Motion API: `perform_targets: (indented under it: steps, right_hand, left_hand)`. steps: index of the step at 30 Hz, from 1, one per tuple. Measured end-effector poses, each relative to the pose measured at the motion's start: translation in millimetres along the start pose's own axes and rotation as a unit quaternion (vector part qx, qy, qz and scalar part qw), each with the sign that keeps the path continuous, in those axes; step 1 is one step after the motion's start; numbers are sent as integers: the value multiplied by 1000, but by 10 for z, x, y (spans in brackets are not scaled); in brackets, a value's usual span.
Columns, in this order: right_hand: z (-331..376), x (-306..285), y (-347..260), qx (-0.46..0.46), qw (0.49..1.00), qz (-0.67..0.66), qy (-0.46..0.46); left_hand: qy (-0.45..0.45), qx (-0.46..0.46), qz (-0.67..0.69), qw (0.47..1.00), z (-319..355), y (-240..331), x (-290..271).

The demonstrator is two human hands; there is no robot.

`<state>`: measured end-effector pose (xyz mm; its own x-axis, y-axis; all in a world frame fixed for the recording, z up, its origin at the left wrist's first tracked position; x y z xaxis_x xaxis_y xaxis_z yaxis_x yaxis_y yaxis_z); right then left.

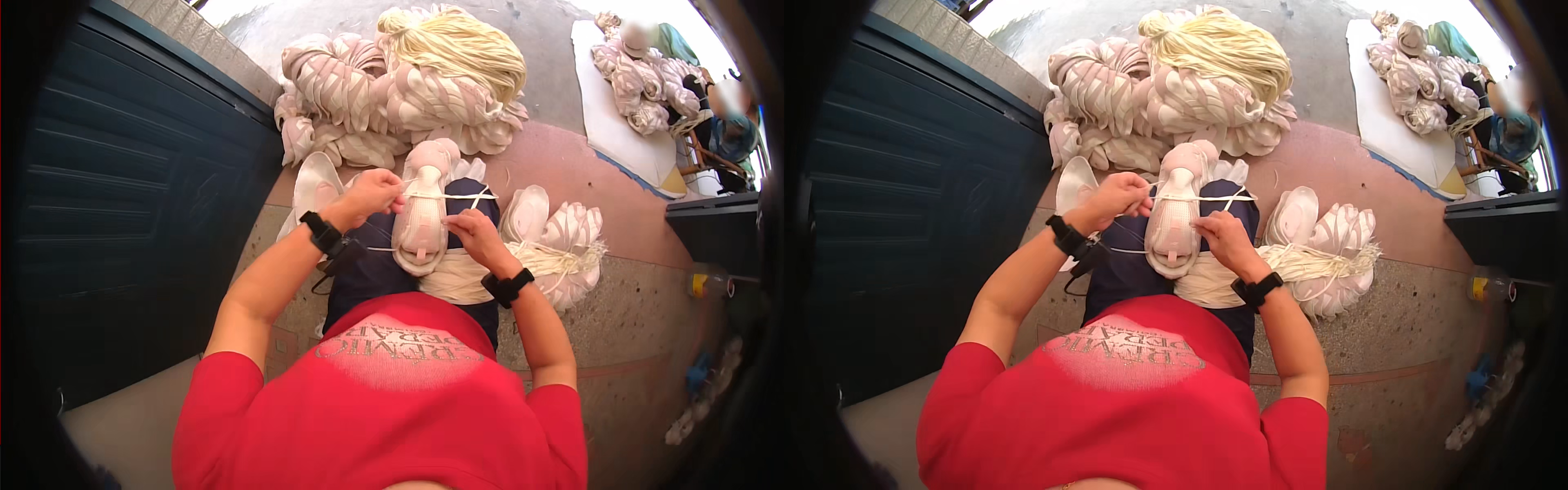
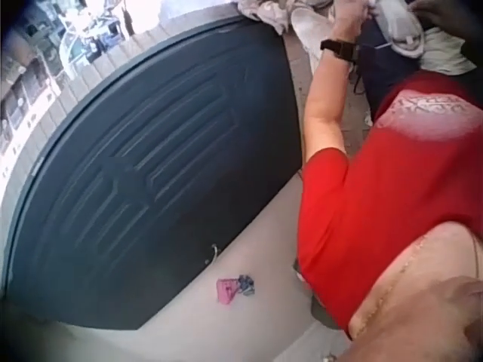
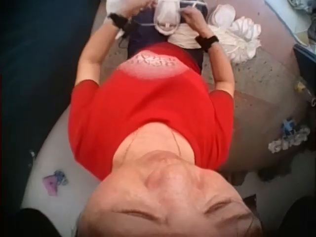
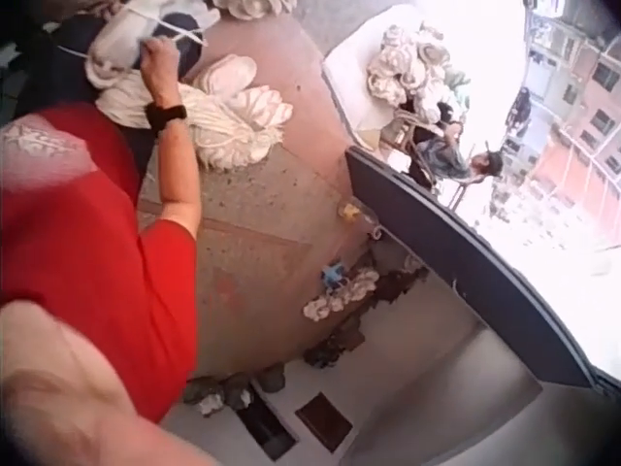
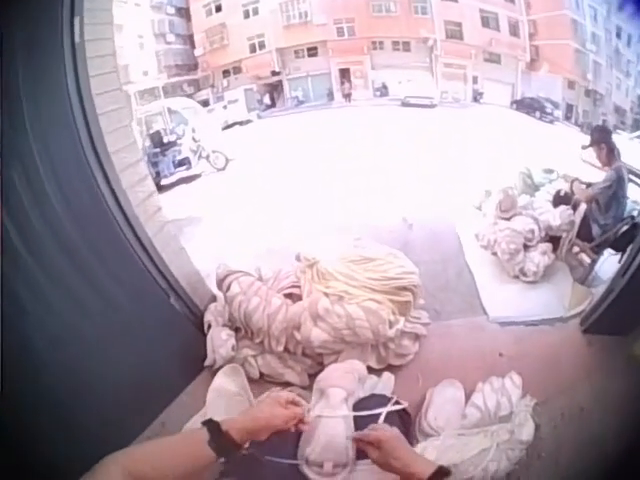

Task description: The recorder is lacing and bundling pairs of white shoes together.

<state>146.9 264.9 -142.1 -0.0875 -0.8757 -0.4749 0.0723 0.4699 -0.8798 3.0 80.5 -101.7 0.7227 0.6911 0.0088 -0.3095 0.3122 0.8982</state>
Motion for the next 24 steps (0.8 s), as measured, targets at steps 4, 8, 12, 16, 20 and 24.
perform_targets:
  steps: [4,8,12,16,20,24]
  right_hand:
    - [-147,113,108,84,992,86,-23]
    - [-212,122,182,44,978,203,8]
    - [-268,170,287,14,971,234,46]
    - [-354,207,304,18,957,286,38]
    - [-464,160,243,29,947,319,25]
    - [-518,143,205,-11,930,367,-11]
  left_hand:
    - [-12,-114,80,990,-146,-128,380]
    - [22,-143,49,988,-228,-195,580]
    - [18,-142,45,989,-363,-343,640]
    - [50,-129,80,987,-382,-372,659]
    - [63,-77,82,992,-352,-355,664]
    - [51,-46,93,993,-350,-368,662]
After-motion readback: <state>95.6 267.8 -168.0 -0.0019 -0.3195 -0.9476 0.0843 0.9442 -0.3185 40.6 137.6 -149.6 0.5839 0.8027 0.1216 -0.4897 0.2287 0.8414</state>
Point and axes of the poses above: each hand's wrist, its own z-axis away from the middle knuckle, its own x-axis out of the palm, y = z × x, the point moved 1 cm from there along -z, towards the middle knuckle, and after that the axes turned 11 degrees about x, right-handed, at the moved point
